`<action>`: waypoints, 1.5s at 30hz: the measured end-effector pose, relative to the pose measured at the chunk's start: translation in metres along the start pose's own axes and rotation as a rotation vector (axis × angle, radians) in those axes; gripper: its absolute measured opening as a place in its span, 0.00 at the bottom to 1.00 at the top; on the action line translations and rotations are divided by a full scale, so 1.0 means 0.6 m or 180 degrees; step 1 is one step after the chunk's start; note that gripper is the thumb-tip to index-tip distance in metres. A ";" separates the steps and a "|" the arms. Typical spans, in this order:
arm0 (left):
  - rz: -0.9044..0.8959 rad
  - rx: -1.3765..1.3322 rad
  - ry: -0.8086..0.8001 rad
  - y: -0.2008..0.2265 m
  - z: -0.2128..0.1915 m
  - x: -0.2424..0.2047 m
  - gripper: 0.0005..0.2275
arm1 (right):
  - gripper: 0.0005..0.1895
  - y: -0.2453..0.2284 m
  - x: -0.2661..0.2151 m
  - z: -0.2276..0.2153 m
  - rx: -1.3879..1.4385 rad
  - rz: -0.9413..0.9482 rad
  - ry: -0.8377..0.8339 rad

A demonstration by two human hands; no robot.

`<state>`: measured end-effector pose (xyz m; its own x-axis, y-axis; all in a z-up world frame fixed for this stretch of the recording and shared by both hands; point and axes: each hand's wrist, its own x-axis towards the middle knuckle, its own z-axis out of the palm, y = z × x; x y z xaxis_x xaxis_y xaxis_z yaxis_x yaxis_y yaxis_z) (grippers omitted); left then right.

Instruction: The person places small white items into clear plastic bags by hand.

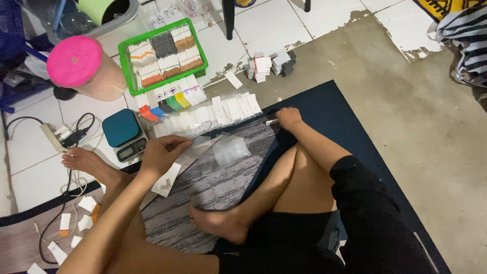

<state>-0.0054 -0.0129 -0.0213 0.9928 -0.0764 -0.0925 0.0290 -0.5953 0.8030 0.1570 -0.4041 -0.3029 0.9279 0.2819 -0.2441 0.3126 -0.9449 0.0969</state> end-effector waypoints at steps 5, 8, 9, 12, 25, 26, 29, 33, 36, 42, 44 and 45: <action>0.0092 -0.0079 0.0016 0.027 -0.004 -0.004 0.08 | 0.07 -0.019 -0.022 -0.057 -0.0029 -0.0196 0.0141; 0.0255 -0.0129 0.0040 0.047 -0.003 -0.008 0.08 | 0.12 -0.051 -0.073 -0.151 0.0541 -0.0063 0.0032; 0.0256 -0.0183 -0.0004 0.056 -0.003 -0.013 0.08 | 0.11 -0.056 -0.076 -0.149 0.1803 -0.0199 0.0298; 0.0338 -0.0199 -0.0149 0.080 -0.001 -0.017 0.08 | 0.09 -0.097 -0.092 -0.163 0.3880 -0.0453 0.0765; 0.0738 0.0026 -0.0485 0.108 0.002 -0.016 0.09 | 0.06 -0.256 -0.206 -0.370 0.5199 -0.0984 0.1465; 0.0730 0.0018 -0.0472 0.109 0.001 -0.017 0.09 | 0.06 -0.260 -0.211 -0.375 0.5193 -0.0994 0.1450; 0.0618 -0.0146 -0.0476 0.102 0.003 -0.017 0.10 | 0.06 -0.272 -0.217 -0.378 0.5271 -0.1014 0.1434; 0.0497 -0.0515 -0.0437 0.090 0.003 -0.019 0.09 | 0.09 -0.291 -0.218 -0.375 0.5782 -0.0849 0.1337; 0.0416 -0.0769 -0.0416 0.074 0.005 -0.012 0.09 | 0.09 -0.304 -0.213 -0.374 0.6160 -0.0727 0.1349; 0.0096 -0.0889 -0.0100 0.084 0.015 -0.014 0.10 | 0.05 -0.335 -0.240 -0.422 0.6701 -0.0517 0.1247; 0.0037 -0.0855 -0.0116 0.104 0.010 -0.019 0.09 | 0.06 -0.343 -0.246 -0.426 0.6801 -0.0433 0.1265; -0.0015 -0.0777 -0.0018 0.106 0.008 -0.020 0.10 | 0.06 -0.346 -0.252 -0.433 0.6877 -0.0398 0.1201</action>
<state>-0.0159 -0.0534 0.0283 0.9919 -0.0790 -0.0994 0.0617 -0.3847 0.9210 0.0045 -0.2074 -0.0352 0.9954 0.0955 0.0100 -0.0360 0.4679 -0.8831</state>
